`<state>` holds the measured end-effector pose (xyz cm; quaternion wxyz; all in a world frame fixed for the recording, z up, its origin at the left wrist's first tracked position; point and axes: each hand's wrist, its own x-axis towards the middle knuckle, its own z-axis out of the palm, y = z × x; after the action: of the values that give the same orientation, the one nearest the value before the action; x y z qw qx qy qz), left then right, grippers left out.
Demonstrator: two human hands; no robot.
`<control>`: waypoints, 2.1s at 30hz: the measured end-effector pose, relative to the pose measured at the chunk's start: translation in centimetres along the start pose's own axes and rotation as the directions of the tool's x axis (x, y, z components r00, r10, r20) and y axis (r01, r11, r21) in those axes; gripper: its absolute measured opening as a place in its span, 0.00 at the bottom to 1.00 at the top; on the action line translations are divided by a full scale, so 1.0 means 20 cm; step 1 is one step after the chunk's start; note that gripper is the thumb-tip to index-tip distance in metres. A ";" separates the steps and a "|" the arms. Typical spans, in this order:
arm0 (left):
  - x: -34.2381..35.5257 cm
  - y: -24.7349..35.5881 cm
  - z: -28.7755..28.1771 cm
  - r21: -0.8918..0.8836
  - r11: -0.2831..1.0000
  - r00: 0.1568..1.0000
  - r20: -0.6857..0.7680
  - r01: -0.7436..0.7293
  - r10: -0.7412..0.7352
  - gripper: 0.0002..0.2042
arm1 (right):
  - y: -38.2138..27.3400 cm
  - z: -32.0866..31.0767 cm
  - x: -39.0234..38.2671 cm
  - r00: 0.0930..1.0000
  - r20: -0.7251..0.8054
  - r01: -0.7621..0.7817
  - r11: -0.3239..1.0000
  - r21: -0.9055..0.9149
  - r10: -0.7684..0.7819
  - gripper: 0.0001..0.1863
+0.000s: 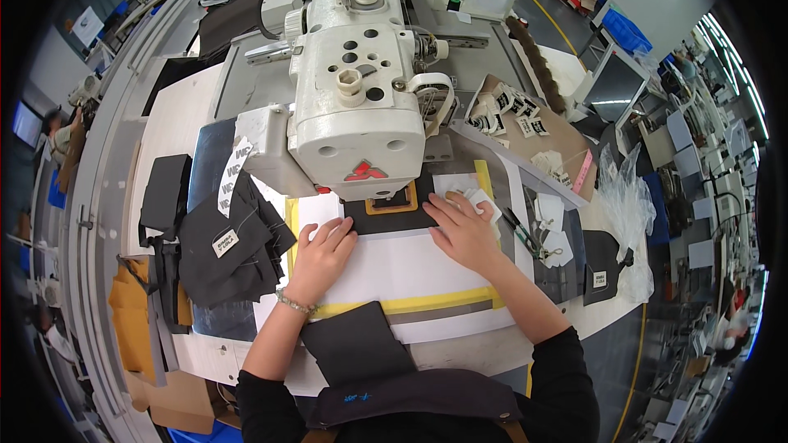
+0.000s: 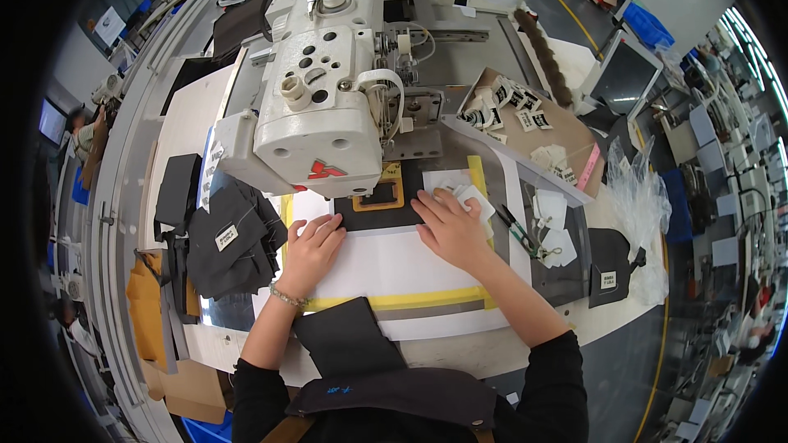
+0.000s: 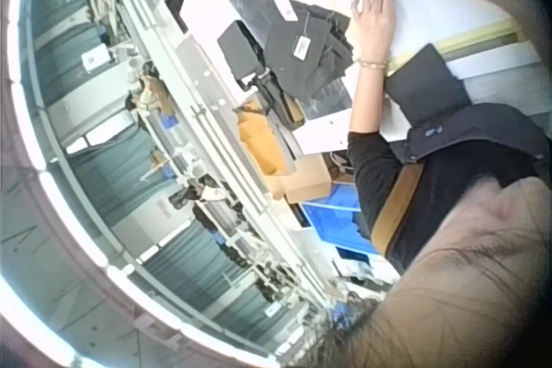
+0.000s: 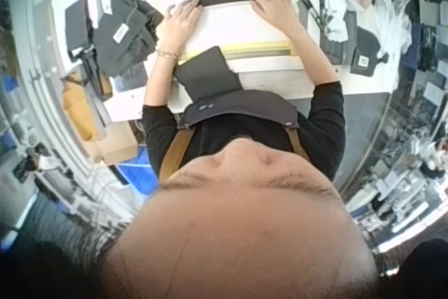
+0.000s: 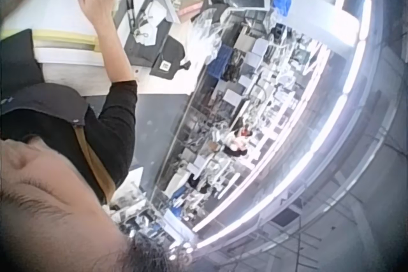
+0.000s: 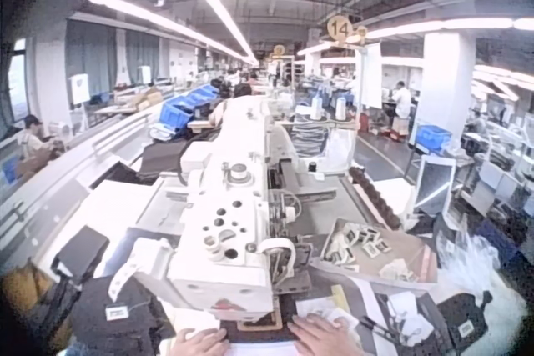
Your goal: The person sews white rectangular labels onto black fabric pieces using an industrial sewing machine. They repeatedly pick up a fabric piece, align it with a white paper template, and guide it through the machine to stitch the label. After sewing, they use scissors to trim the threads and place the finished piece aside.
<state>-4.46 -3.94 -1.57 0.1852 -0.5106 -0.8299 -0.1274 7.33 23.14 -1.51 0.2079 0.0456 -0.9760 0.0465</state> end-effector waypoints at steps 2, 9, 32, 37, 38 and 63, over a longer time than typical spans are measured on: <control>0.00 0.00 0.00 -0.007 1.000 1.000 -0.001 0.004 -0.004 0.08 | 0.00 0.01 -0.01 1.000 0.004 -0.002 1.000 -0.015 0.002 0.22; 0.00 0.00 0.00 -0.022 1.000 1.000 -0.013 0.013 -0.013 0.09 | -0.01 0.01 -0.02 1.000 -0.006 -0.014 1.000 -0.026 0.014 0.21; 0.02 -0.01 0.01 -0.082 0.996 0.999 -0.037 0.024 -0.027 0.08 | 1.07 -0.22 0.05 0.853 -0.184 -0.480 0.872 0.091 0.489 0.09; 0.00 -0.01 0.00 -0.091 0.994 0.998 -0.022 0.052 -0.054 0.08 | 1.08 -0.07 0.21 0.892 -0.135 -0.443 0.894 -0.067 0.432 0.09; 0.00 -0.01 0.00 -0.091 0.994 0.998 -0.022 0.054 -0.056 0.08 | 1.09 -0.05 0.23 0.889 -0.087 -0.456 0.885 -0.090 0.449 0.09; 0.09 0.06 -0.13 -0.448 0.893 0.977 -0.166 0.045 -0.133 0.11 | 0.11 -0.21 0.31 0.978 -0.143 -0.049 0.842 0.537 0.149 0.07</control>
<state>-3.70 -3.01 1.54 0.1377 -0.4858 -0.7802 -0.3693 3.21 25.45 4.76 0.2714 0.0463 -0.9034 0.3288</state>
